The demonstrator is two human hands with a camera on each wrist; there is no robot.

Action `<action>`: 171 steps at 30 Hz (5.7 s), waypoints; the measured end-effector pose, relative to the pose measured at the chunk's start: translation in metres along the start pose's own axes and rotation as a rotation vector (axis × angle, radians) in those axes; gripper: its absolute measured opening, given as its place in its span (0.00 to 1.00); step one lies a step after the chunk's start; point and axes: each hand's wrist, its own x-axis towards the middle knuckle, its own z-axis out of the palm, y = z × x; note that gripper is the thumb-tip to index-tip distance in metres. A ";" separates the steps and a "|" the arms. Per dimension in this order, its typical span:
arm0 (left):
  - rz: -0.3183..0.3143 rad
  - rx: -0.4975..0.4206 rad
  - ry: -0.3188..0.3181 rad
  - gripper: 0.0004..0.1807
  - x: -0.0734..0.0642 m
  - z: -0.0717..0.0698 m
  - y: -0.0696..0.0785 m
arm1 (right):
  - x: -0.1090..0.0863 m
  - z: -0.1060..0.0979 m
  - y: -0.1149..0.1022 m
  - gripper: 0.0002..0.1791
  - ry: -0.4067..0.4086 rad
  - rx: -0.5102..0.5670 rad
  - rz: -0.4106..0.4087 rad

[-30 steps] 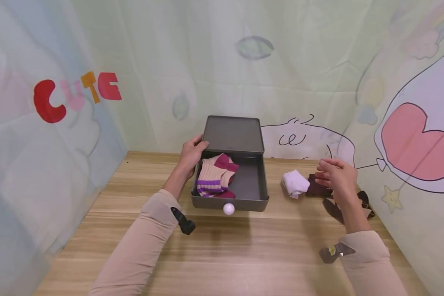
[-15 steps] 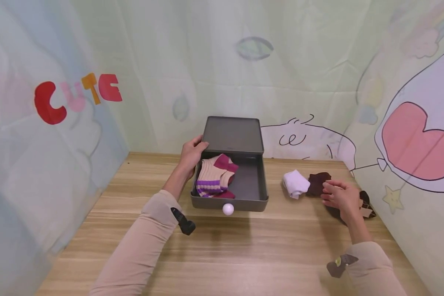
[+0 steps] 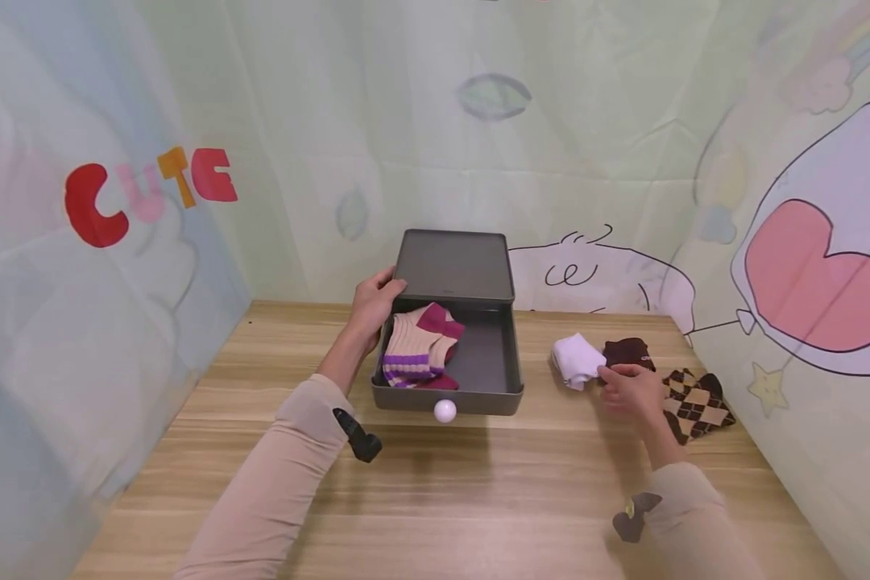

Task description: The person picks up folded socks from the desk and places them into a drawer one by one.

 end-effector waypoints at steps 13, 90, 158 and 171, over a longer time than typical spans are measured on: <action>0.002 0.018 0.017 0.27 -0.001 -0.005 0.002 | 0.021 0.039 -0.018 0.10 -0.039 0.608 0.375; -0.021 0.011 0.018 0.28 0.002 0.005 -0.006 | -0.091 0.128 -0.145 0.27 -0.218 -0.041 -0.179; -0.146 -0.064 -0.040 0.30 0.001 -0.006 0.009 | -0.062 0.238 -0.090 0.09 0.371 -0.388 -0.784; -0.109 -0.063 -0.041 0.30 -0.005 -0.002 0.009 | -0.034 0.236 -0.092 0.11 0.331 -0.269 -0.714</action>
